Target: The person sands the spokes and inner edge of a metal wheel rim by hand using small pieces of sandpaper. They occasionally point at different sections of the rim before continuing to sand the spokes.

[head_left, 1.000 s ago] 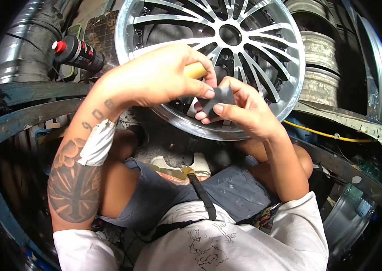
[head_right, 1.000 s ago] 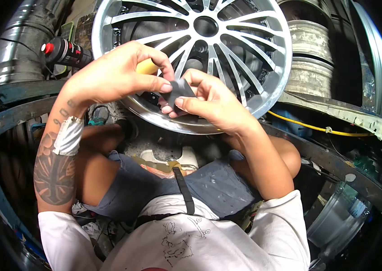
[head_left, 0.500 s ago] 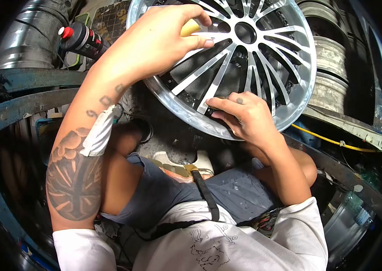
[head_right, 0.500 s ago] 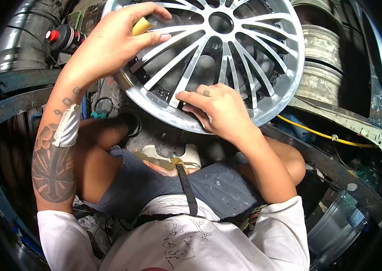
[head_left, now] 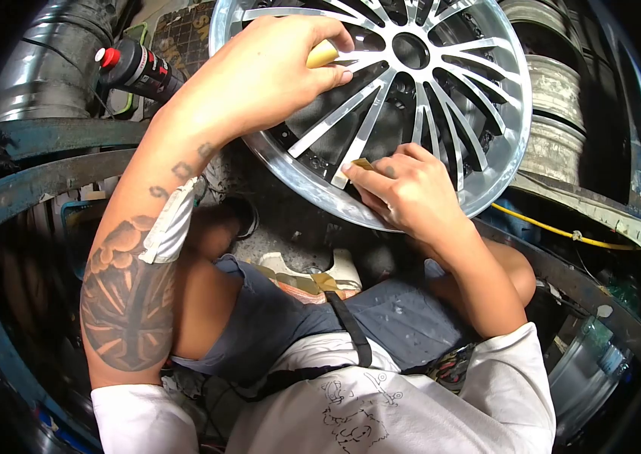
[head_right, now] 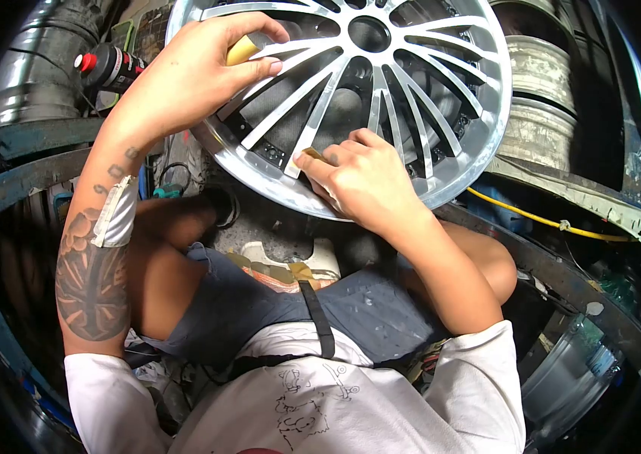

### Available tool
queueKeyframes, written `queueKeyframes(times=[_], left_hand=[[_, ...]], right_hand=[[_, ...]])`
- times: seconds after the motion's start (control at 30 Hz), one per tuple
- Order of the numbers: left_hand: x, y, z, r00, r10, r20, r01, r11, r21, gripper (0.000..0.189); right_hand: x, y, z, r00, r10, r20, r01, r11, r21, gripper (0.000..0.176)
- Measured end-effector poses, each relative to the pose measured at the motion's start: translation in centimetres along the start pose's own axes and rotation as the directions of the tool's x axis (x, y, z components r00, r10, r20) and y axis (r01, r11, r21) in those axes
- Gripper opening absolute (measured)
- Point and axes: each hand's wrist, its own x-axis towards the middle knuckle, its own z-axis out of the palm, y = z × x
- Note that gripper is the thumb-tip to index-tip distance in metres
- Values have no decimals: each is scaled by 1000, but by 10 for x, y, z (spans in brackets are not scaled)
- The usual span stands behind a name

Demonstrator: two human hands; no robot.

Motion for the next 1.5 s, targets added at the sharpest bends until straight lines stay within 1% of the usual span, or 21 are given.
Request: queueKeyframes(times=[0.17,0.23,0.3,0.37,0.47,0.57,0.67,0.77,0.83,0.87,0.9,1.0,1.03,1.1,1.23,1.3,1.33,1.37,1.4,1.47,1.5], left_hand=[[-1,6,-9,995,-65,71,64,998,19,36],[3,-6,-10,987,125,98,-128,991,25,29],[3,-4,-11,989,79,126,-83,996,31,28],[0,15,-9,968,-201,153,196,980,45,34],[-3,2,0,996,-69,64,66,996,56,33],[-1,9,-5,986,-125,115,114,989,94,33],[1,10,-8,984,-152,88,144,985,91,33],[1,1,-11,996,-72,61,69,997,47,33],[-1,-2,-12,995,-79,65,77,997,28,30],[-2,-2,-15,994,-87,58,86,996,23,29],[-4,2,-16,985,-163,64,161,986,36,28],[-6,3,-17,978,-187,94,185,982,36,28],[-5,7,-18,946,-288,147,286,958,33,28],[-7,5,-16,959,-257,122,250,966,70,28],[-11,5,-9,970,-198,137,186,977,101,27],[-12,11,-9,976,-186,113,169,975,145,27],[-13,14,-8,976,-189,107,175,977,126,27],[-14,17,-6,976,-191,102,180,978,107,27],[-13,16,-3,988,-127,84,114,983,146,26],[-9,18,-4,985,-142,101,122,976,182,26],[-8,18,-6,982,-153,108,129,970,204,26]], right_hand=[[1,7,-1,995,-88,-56,90,995,37,26],[0,9,-4,997,-76,-24,77,997,25,26],[1,10,-6,999,-53,12,53,998,43,26],[1,12,-8,998,-18,58,13,996,89,26],[-3,13,1,999,-47,-27,50,991,122,27],[1,16,5,998,-63,-19,65,990,128,29],[-2,18,7,999,-43,-22,46,983,177,34],[-1,15,6,1000,0,12,-2,983,186,37],[-7,17,6,1000,3,25,-8,982,187,37],[-5,18,6,1000,-6,31,0,983,186,37],[1,20,6,999,-27,27,22,984,177,37],[-2,16,4,998,-24,52,16,988,154,38],[-5,16,3,998,-11,67,2,990,143,39],[-2,12,1,998,1,67,-9,993,121,38],[-6,14,6,999,19,31,-25,981,192,36],[-4,10,0,998,31,62,-39,990,134,35],[-2,9,-3,996,30,82,-38,994,104,35],[2,9,1,999,13,35,-16,996,87,34],[-2,9,1,998,33,56,-39,994,106,34],[-5,10,3,994,66,89,-78,986,149,33],[-5,6,-2,992,68,108,-81,988,128,32]])
